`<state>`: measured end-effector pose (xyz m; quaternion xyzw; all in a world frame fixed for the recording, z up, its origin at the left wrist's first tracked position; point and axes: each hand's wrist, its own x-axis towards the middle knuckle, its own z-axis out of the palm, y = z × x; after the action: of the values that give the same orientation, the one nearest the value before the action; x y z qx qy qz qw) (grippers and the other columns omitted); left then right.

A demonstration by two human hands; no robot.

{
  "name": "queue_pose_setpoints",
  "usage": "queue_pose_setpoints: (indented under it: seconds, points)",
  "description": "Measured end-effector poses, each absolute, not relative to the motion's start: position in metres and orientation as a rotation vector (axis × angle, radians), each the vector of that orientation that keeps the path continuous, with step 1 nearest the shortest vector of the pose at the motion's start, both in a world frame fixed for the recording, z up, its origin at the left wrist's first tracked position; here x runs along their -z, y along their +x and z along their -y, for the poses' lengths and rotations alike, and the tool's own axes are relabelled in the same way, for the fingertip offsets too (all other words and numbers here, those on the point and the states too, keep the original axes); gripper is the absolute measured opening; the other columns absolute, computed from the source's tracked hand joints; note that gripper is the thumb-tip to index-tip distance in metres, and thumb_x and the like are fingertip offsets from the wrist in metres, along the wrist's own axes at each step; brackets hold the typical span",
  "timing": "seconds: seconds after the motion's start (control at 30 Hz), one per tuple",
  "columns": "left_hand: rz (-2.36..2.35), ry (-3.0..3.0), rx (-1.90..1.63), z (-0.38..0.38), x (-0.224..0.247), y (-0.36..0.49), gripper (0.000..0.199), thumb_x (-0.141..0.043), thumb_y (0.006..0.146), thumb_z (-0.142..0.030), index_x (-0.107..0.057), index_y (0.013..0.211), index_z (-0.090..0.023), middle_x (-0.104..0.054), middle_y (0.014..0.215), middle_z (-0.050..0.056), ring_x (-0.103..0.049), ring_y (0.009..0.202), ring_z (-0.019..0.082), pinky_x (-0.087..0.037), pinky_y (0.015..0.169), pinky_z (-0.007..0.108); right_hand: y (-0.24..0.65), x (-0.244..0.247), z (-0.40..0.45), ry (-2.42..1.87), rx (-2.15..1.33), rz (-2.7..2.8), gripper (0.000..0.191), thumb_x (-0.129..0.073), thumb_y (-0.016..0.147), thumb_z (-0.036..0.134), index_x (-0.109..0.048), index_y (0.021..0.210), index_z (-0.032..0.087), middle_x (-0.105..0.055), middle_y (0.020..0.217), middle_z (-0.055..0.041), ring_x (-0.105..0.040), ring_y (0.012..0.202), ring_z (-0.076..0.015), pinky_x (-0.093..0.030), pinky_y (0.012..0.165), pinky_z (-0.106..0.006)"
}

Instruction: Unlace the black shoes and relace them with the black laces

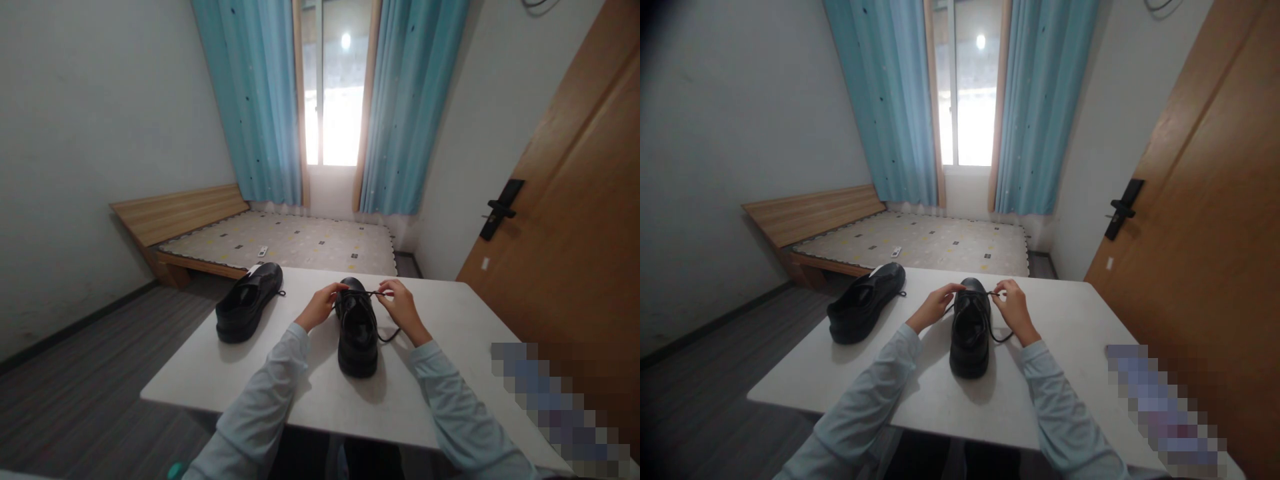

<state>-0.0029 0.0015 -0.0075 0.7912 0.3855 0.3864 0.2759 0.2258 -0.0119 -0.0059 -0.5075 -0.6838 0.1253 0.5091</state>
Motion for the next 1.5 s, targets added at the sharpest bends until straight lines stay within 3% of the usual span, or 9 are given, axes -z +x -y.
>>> queue_pose_setpoints:
  seconds: [0.17,0.3,0.53,0.83,1.0,1.1,1.27,1.4,1.5]
  points:
    - [-1.043,2.107,-1.036,-0.001,0.007,-0.003,0.035,-0.04,0.082,-0.01,-0.06,0.11,-0.019,-0.065,0.114,0.005,-0.058,0.109,0.017,-0.042,0.1,0.032,0.228,0.005,0.01,-1.153,-0.63,1.391,0.022,-0.069,0.067,0.037,-0.061,0.071,0.017,-0.069,0.092,-0.0104,-0.065,0.084,-0.0211,-0.053,0.08,-0.042]
    - [-1.037,2.118,-1.031,0.0,0.006,-0.003,0.036,-0.04,0.081,-0.009,-0.06,0.11,-0.018,-0.065,0.114,0.006,-0.058,0.109,0.018,-0.042,0.099,0.033,0.227,0.001,0.012,-1.074,-0.844,1.213,0.029,-0.076,0.06,0.037,-0.063,0.075,0.015,-0.07,0.092,-0.0093,-0.066,0.086,-0.0214,-0.054,0.083,-0.042]
    - [-1.036,2.115,-1.03,0.0,0.007,-0.003,0.036,-0.04,0.08,-0.007,-0.06,0.109,-0.017,-0.065,0.114,0.006,-0.058,0.109,0.018,-0.043,0.098,0.033,0.222,-0.005,0.019,-0.89,-1.153,1.038,0.032,-0.074,0.065,0.041,-0.057,0.079,0.017,-0.069,0.095,-0.0075,-0.07,0.08,-0.0218,-0.056,0.08,-0.038]
    - [-1.026,2.106,-1.037,-0.001,0.008,-0.004,0.036,-0.041,0.081,-0.008,-0.06,0.11,-0.019,-0.065,0.114,0.006,-0.058,0.109,0.018,-0.042,0.099,0.034,0.228,-0.002,0.013,-1.07,-0.877,1.241,0.031,-0.061,0.073,0.047,-0.044,0.077,0.02,-0.066,0.075,-0.0021,-0.055,0.051,-0.0107,-0.048,0.054,-0.027]
    - [-1.032,2.108,-1.046,-0.001,0.006,-0.004,0.036,-0.041,0.081,-0.009,-0.061,0.109,-0.02,-0.065,0.114,0.005,-0.058,0.11,0.017,-0.041,0.101,0.034,0.228,0.001,0.014,-1.357,-0.296,1.697,0.014,-0.05,0.082,0.033,-0.049,0.075,0.021,-0.06,0.073,-0.0023,-0.055,0.062,-0.0154,-0.04,0.06,-0.028]
    - [-1.037,2.11,-1.04,-0.002,0.006,-0.003,0.036,-0.041,0.081,-0.008,-0.061,0.109,-0.019,-0.065,0.115,0.005,-0.057,0.11,0.017,-0.041,0.101,0.034,0.227,0.004,0.017,-1.486,-0.065,1.924,0.015,-0.05,0.085,0.029,-0.055,0.073,0.021,-0.06,0.078,-0.0039,-0.056,0.072,-0.0177,-0.037,0.064,-0.029]
    - [-1.037,2.117,-1.04,-0.003,0.007,-0.003,0.037,-0.041,0.081,-0.008,-0.061,0.109,-0.019,-0.065,0.115,0.005,-0.057,0.11,0.017,-0.041,0.101,0.034,0.232,0.012,0.014,-1.509,-0.054,2.041,0.022,-0.056,0.083,0.037,-0.06,0.07,0.021,-0.055,0.075,-0.003,-0.054,0.066,-0.0165,-0.037,0.061,-0.027]
    - [-1.042,2.113,-1.034,-0.002,0.007,-0.003,0.038,-0.041,0.081,-0.008,-0.062,0.11,-0.02,-0.065,0.114,0.005,-0.058,0.11,0.016,-0.042,0.101,0.033,0.238,0.015,0.009,-1.5,-0.075,1.954,0.021,-0.061,0.078,0.032,-0.057,0.062,0.019,-0.056,0.071,-0.0027,-0.054,0.064,-0.0163,-0.039,0.061,-0.028]
    - [-1.053,2.111,-1.032,-0.002,0.007,-0.003,0.038,-0.041,0.08,-0.008,-0.062,0.11,-0.021,-0.065,0.114,0.004,-0.058,0.11,0.016,-0.042,0.101,0.033,0.236,0.014,0.008,-1.463,-0.255,1.872,0.016,-0.061,0.076,0.031,-0.056,0.066,0.019,-0.06,0.068,-0.0015,-0.057,0.062,-0.0162,-0.041,0.059,-0.028]
